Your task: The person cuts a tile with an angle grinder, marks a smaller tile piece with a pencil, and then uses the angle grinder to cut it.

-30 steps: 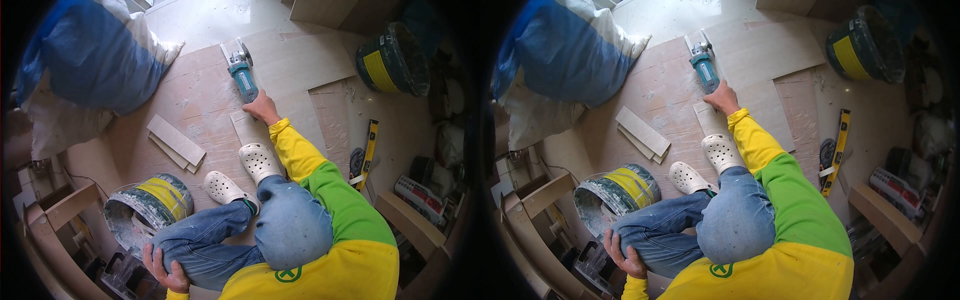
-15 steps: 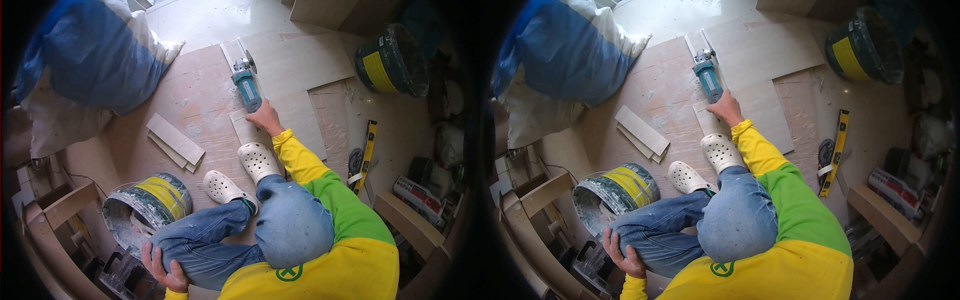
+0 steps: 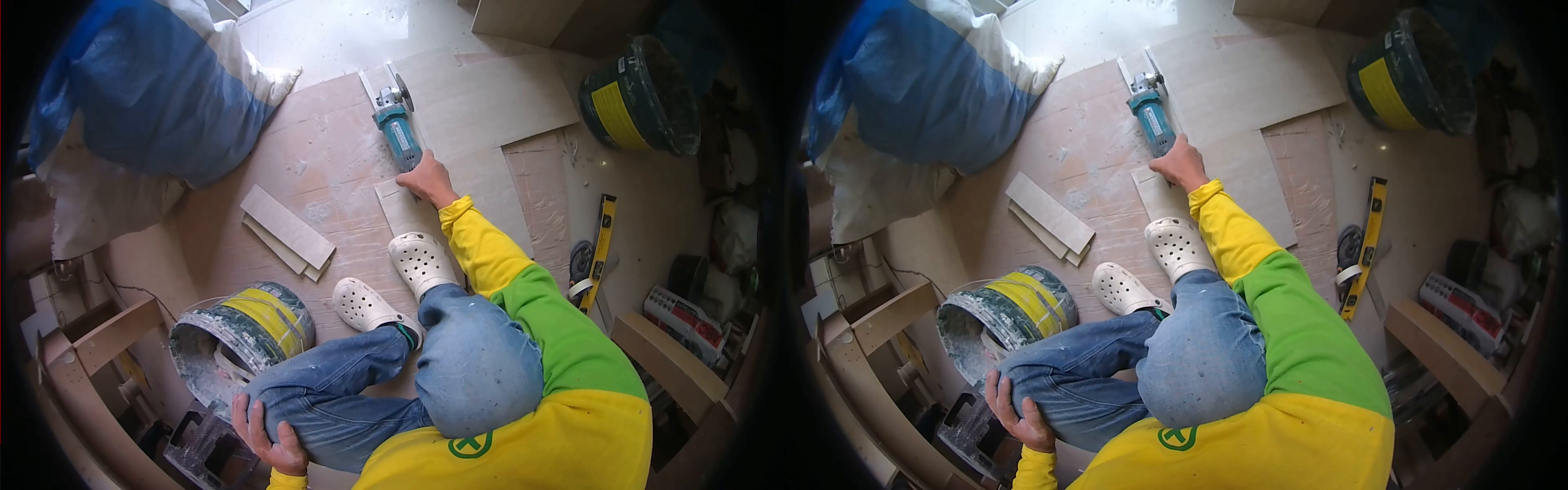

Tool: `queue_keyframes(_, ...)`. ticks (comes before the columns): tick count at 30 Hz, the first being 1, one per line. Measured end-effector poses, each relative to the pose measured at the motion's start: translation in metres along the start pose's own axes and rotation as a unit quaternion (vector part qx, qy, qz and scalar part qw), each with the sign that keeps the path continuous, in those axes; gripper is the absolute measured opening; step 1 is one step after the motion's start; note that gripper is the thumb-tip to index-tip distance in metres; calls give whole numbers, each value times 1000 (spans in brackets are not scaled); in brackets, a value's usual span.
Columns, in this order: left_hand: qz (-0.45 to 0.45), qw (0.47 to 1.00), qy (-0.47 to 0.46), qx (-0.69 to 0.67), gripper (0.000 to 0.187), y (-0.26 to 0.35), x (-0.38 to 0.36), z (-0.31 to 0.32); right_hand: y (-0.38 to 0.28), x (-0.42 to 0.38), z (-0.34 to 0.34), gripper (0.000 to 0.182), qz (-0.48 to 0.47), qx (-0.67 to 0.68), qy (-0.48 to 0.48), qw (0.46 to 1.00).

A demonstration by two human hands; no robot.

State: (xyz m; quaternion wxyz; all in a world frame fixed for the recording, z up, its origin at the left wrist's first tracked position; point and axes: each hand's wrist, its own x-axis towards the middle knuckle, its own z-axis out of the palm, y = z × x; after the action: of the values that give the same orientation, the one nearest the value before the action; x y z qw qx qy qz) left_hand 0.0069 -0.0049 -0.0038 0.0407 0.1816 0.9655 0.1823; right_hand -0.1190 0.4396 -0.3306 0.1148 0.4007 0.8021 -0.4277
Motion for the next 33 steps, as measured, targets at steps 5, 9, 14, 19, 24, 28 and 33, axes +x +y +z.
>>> queue_keyframes(5,0,1000,-2,5,50,2,1,0,21,-27,7,77,13,10,-5,1000)
queue_keyframes(9,5,1000,2,5,50,1,0,0,27,-39,8,75,11,3,2,1000)
queue_keyframes(14,4,1000,5,2,49,1,0,0,24,-31,8,74,9,5,6,1000)
queue_keyframes(19,4,1000,4,-6,50,0,0,0,8,-13,0,73,4,13,-4,1000)
queue_keyframes(24,5,1000,6,-5,50,-2,-1,1,-5,0,-4,74,10,6,-5,1000)
queue_keyframes(28,4,1000,4,4,50,-2,-2,-1,-4,-5,-5,76,8,1,-6,1000)
queue_keyframes(33,3,1000,7,-5,50,-1,-2,0,20,-29,8,75,5,2,2,1000)
